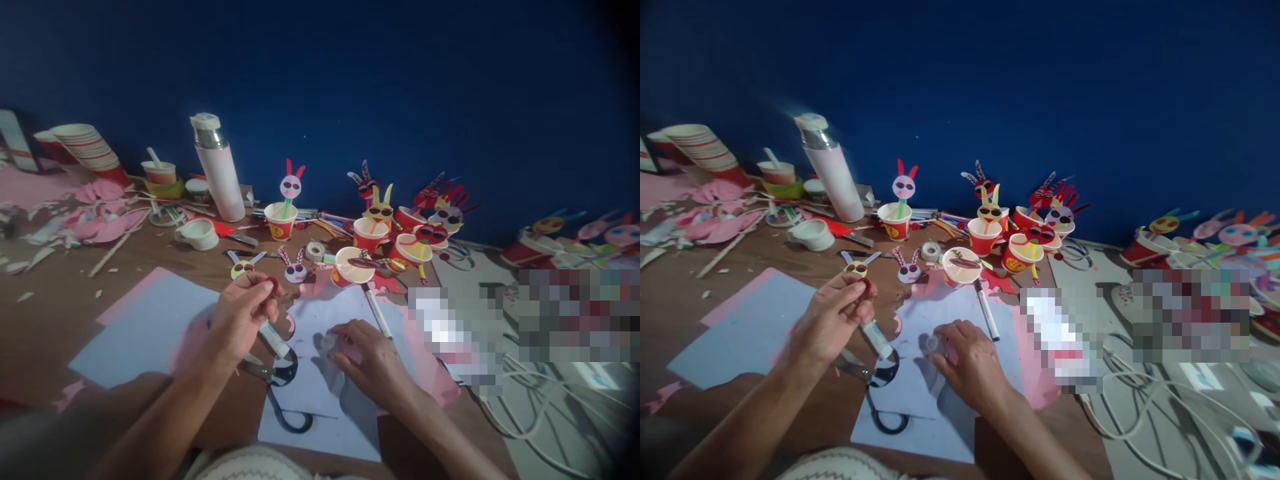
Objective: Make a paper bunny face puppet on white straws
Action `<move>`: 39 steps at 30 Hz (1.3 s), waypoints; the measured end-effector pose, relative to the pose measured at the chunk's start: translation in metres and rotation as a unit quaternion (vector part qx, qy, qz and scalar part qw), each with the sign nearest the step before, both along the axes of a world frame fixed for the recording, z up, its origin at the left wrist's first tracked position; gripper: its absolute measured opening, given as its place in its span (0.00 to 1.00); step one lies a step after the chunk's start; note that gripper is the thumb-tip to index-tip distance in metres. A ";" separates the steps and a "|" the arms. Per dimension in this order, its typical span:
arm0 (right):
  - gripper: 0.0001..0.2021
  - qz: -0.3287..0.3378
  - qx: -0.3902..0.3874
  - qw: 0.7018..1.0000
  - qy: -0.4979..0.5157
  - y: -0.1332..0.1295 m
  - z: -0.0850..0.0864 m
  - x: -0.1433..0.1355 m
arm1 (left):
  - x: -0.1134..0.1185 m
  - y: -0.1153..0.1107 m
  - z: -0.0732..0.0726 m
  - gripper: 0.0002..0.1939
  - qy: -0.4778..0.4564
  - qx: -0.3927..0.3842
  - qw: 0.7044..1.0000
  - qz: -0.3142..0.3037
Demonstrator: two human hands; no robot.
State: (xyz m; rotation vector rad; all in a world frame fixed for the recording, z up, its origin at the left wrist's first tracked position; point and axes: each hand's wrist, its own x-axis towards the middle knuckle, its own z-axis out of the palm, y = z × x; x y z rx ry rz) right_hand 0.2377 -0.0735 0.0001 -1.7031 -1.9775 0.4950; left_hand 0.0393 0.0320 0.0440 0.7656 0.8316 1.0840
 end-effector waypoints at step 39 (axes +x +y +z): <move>0.06 -0.038 0.021 0.994 -0.104 -0.033 -0.016 -0.003 | 0.009 0.000 -0.024 0.17 0.063 -0.022 0.995 -0.069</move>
